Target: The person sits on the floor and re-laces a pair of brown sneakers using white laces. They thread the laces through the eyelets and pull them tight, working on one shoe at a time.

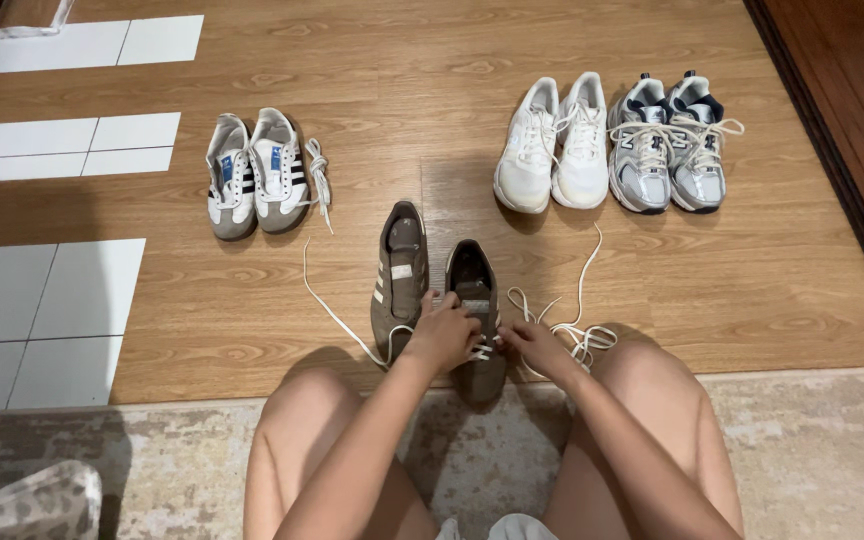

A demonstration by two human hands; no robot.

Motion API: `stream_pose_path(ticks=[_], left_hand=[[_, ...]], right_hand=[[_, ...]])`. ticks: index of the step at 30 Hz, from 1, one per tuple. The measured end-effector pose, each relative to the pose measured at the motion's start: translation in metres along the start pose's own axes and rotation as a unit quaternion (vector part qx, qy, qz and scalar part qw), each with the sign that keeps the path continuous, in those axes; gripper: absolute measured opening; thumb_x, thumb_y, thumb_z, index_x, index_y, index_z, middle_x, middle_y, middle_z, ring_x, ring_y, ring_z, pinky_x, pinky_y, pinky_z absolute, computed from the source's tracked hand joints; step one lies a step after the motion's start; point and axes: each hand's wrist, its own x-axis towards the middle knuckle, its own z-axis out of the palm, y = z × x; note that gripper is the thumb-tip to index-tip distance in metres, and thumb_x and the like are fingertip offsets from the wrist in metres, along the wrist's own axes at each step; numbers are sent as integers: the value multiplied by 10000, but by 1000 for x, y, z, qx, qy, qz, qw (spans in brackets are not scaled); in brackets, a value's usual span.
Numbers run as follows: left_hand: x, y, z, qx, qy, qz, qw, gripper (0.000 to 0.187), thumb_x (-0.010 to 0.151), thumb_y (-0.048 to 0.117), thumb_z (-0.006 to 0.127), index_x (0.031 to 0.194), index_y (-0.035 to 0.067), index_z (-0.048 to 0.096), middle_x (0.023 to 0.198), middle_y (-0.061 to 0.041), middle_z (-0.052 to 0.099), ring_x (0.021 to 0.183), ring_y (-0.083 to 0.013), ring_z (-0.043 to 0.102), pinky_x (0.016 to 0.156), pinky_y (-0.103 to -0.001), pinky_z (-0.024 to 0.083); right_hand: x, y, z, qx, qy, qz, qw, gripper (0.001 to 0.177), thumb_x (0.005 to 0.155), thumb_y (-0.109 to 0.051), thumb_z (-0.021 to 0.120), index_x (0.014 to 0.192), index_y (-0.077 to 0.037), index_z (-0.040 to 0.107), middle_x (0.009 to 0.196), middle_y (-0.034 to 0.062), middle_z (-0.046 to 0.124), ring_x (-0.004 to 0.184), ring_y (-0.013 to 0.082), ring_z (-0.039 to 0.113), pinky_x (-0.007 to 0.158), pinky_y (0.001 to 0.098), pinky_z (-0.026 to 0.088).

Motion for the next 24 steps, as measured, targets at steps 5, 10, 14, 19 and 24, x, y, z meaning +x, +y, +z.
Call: stream_pose_path(ticks=[5, 10, 14, 19, 24], left_hand=[[0, 5, 7, 17, 27, -13, 999, 151, 832, 300, 740, 849, 164, 803, 953, -61, 723, 1215, -308, 511, 1116, -593, 267], [-4, 10, 14, -36, 91, -9, 995, 158, 814, 284, 760, 816, 128, 786, 900, -43, 721, 1160, -295, 529, 1069, -623, 277], [-5, 9, 11, -74, 68, -17, 995, 149, 833, 267, 735, 854, 126, 777, 914, -38, 716, 1156, -291, 527, 1040, -598, 304], [-1, 0, -2, -174, 100, -22, 979, 223, 1003, 228, 572, 1086, 93, 729, 1067, -83, 703, 1110, -294, 587, 993, -518, 391], [-15, -7, -7, -365, 266, -157, 878, 303, 1069, 302, 486, 1170, 76, 661, 1141, -116, 675, 1099, -263, 644, 973, -428, 505]], right_hand=[[-2, 12, 5, 105, 16, 0, 994, 327, 1048, -263, 499, 1014, 18, 663, 921, 96, 794, 780, 126, 710, 669, 262, 532], [-17, 26, 4, 181, 10, 26, 983, 307, 1098, -226, 404, 1013, 10, 581, 1038, 108, 824, 696, 135, 560, 581, 265, 444], [-20, 24, 7, 216, 36, -2, 976, 276, 1088, -235, 385, 1026, -24, 551, 1021, 96, 813, 823, 97, 692, 678, 233, 513], [-25, 8, 13, 116, 105, 47, 987, 274, 1084, -268, 439, 1065, -31, 575, 944, 105, 821, 669, 205, 569, 616, 329, 462], [-34, -20, 11, 66, 104, -16, 992, 370, 1034, -361, 550, 1004, -21, 694, 880, 76, 780, 805, 118, 716, 699, 288, 554]])
